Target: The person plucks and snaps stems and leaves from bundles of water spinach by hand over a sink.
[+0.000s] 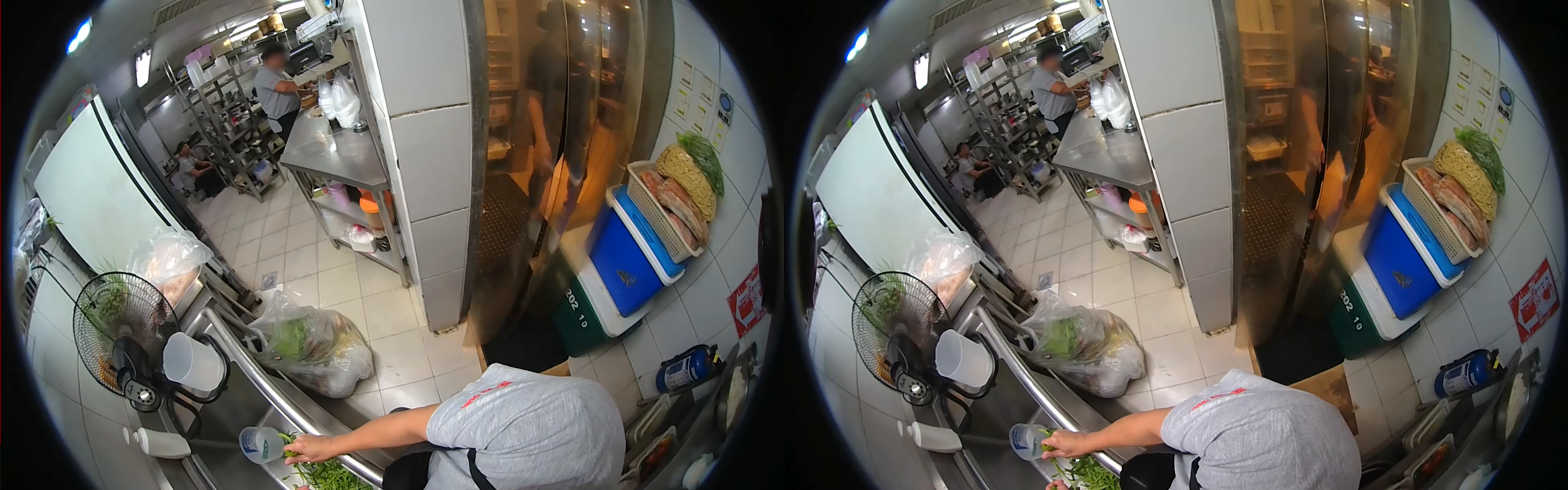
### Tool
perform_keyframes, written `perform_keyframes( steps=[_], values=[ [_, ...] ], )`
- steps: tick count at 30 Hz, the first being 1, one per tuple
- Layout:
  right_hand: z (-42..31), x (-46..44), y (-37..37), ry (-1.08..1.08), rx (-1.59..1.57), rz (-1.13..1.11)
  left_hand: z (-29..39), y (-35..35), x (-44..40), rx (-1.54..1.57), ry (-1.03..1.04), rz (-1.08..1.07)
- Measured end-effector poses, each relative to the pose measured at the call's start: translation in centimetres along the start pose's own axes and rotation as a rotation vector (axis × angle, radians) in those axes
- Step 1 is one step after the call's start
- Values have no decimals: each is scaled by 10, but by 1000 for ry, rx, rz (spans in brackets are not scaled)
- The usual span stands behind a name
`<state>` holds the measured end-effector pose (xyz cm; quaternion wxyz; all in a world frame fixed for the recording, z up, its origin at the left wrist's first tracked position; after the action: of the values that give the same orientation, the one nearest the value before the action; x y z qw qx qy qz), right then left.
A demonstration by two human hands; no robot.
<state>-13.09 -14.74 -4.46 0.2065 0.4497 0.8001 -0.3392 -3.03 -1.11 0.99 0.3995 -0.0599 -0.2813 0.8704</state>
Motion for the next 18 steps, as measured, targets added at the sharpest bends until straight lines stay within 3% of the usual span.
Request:
perform_keyframes(
  steps=[2,5,6,8,12,15,16,17,18],
  values=[
    [0,0,0,-20,0,27,-8,1,-3,-8,34,-20],
    [0,1,-1,-25,-3,38,7,6,7,-198,-76,12],
    [0,1,-1,-23,-4,38,25,5,17,-403,-163,26],
    [-1,2,-1,-38,19,47,-6,11,0,-345,-132,-32],
    [2,2,-1,4,5,23,-4,15,3,-333,-116,-56],
    [6,-2,-2,52,-56,7,-21,14,-11,-416,-229,-42],
    [7,-1,1,96,-84,87,-25,12,-12,-320,-65,-9],
    [19,-2,9,167,-158,-50,-23,6,-8,-240,80,44],
    [22,-3,14,159,-205,-54,-32,-3,-4,-137,54,140]
  ],
)
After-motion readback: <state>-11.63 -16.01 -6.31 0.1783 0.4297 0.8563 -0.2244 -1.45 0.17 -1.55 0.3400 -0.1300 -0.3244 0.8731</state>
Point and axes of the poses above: each hand's wrist, its own x-axis away from the middle knuckle, its own y-axis out of the palm, z = x × y, the point moved 2 cm from there along -x, towards the middle knuckle, and after that the axes turned 15 degrees about -y, right-handed, at the moved point
